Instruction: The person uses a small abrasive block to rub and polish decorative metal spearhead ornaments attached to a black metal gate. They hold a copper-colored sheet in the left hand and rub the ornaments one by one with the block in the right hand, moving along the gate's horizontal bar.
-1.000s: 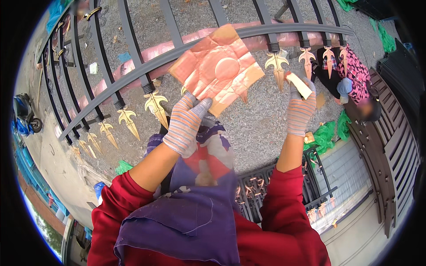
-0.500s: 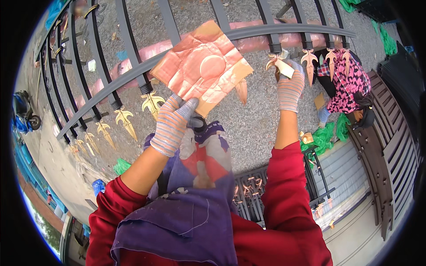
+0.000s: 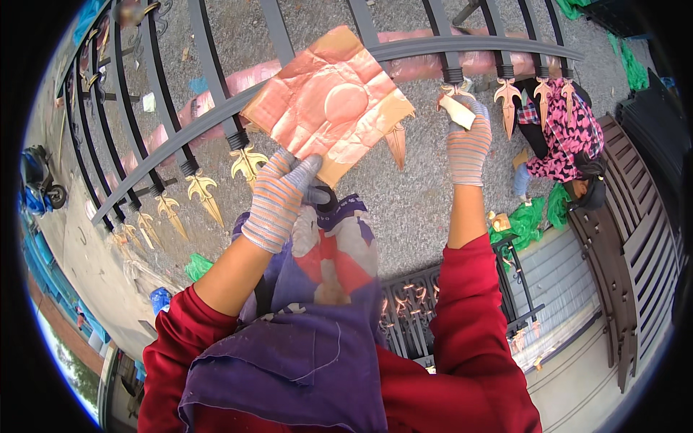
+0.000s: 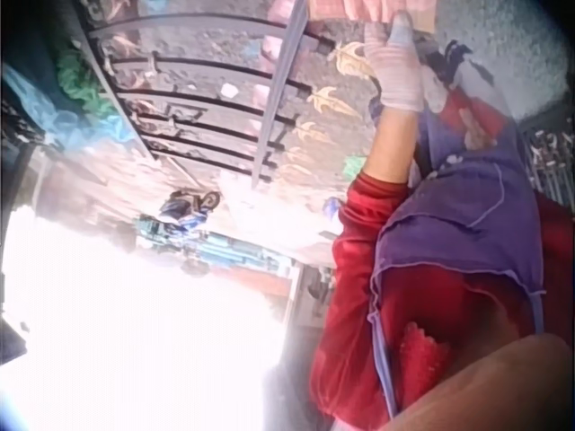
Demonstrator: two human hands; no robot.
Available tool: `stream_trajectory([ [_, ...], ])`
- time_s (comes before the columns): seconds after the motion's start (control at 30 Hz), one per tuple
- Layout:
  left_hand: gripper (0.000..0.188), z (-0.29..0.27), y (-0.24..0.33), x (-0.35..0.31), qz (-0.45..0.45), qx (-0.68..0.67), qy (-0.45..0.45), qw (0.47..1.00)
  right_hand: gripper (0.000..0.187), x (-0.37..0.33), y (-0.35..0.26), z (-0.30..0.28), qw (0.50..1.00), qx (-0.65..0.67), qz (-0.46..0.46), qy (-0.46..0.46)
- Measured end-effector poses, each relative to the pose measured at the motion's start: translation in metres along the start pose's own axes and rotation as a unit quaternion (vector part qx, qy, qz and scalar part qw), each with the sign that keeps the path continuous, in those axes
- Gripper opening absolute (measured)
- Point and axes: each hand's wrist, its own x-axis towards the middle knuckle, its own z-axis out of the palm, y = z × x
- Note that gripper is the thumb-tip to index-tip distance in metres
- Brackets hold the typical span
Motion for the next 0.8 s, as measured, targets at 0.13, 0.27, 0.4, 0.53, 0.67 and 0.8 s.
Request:
stream_trajectory([
  [0.13, 0.023, -0.003, -0.003, 0.002, -0.015, -0.001, -0.007, 1.000, 0.037, 0.029, -0.005, -0.004, 0.994, -0.101, -0.045, -0.014],
  [0.27, 0.027, -0.007, -0.008, 0.003, 0.001, -0.026, -0.009, 1.000, 0.042, 0.035, 0.003, -0.004, 0.992, -0.118, -0.027, -0.024],
  [0.4, 0.029, -0.001, 0.002, -0.003, 0.021, -0.060, -0.010, 0.998, 0.040, 0.033, 0.000, -0.003, 0.985, -0.160, -0.046, -0.045],
  [0.53, 0.031, -0.006, 0.000, -0.002, 0.004, -0.045, -0.007, 0.999, 0.035, 0.039, 0.023, -0.021, 0.996, -0.083, -0.012, -0.009],
  [0.67, 0.033, -0.010, -0.003, -0.001, 0.003, -0.049, -0.020, 0.999, 0.035, 0.041, 0.031, -0.020, 0.997, -0.051, -0.057, 0.012],
  [0.8, 0.032, -0.011, -0.003, 0.000, -0.005, -0.047, -0.030, 0.998, 0.027, 0.056, 0.051, -0.019, 0.989, -0.142, -0.030, -0.006],
])
